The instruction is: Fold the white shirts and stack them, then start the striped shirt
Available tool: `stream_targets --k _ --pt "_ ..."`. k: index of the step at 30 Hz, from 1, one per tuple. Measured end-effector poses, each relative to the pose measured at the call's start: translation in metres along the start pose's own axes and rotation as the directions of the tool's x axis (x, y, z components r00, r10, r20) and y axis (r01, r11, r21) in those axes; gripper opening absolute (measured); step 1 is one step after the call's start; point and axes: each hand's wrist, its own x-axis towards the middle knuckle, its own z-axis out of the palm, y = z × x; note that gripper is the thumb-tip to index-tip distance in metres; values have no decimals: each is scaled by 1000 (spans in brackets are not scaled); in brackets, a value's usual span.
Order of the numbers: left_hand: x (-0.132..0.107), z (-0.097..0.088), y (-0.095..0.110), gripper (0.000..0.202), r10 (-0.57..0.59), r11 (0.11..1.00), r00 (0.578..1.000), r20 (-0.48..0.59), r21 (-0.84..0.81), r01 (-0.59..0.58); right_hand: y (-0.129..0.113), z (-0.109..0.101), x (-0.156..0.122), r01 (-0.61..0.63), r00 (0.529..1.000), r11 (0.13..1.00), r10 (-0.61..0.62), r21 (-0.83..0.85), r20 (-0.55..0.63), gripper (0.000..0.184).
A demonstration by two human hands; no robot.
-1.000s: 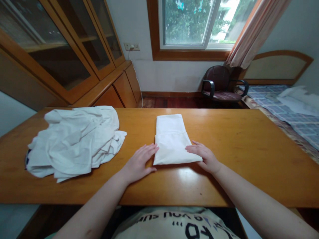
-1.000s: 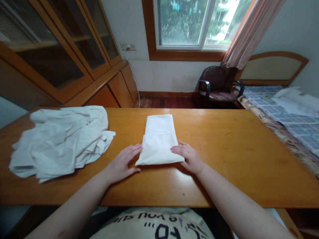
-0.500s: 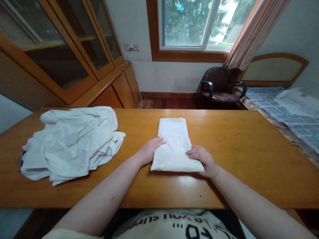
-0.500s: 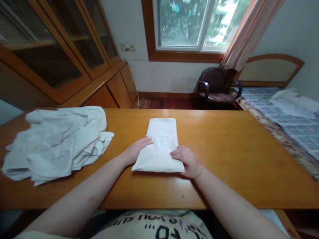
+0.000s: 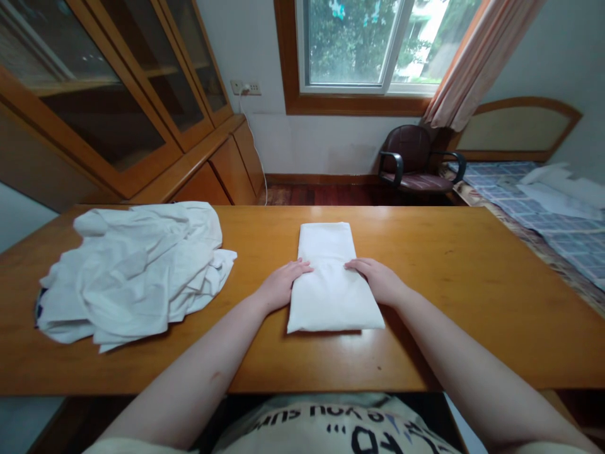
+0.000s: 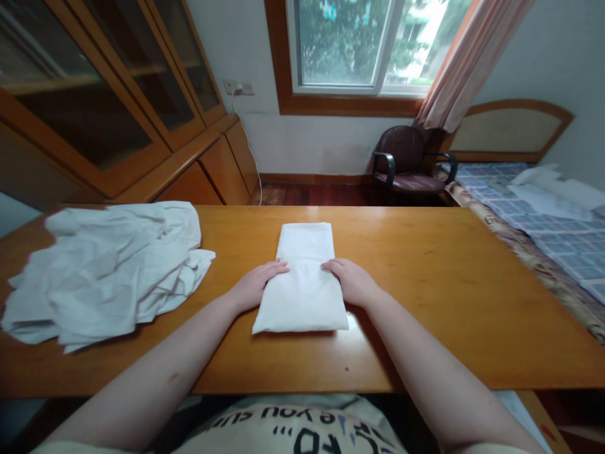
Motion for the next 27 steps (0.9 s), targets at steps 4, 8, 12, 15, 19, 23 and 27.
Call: stream_targets --k 4,8,12,15,19,23,27 --pt "0 1 3 45 -22 999 1000 12 45 21 -2 6 2 25 999 997 -28 -80 -46 46" --pt "2 -1 4 44 -37 999 999 25 17 37 3 12 2 79 995 994 -84 -75 -60 43" --pt "3 -1 1 40 -29 995 999 -16 -98 27 8 13 2 50 992 997 -43 55 -117 31" --pt "2 -1 0 37 -22 982 997 -80 -187 6 10 15 2 -14 985 981 47 196 -165 26" --pt "2 -2 -1 34 -73 957 990 -119 -288 36 12 17 3 -51 976 954 110 296 -186 29" --pt "7 0 0 30 -228 881 968 -100 -444 162 16 18 6 0 980 956 57 293 -188 29" --pt "11 7 -1 29 -311 770 947 -80 -605 202 19 22 8 -26 980 953 84 302 -183 15"
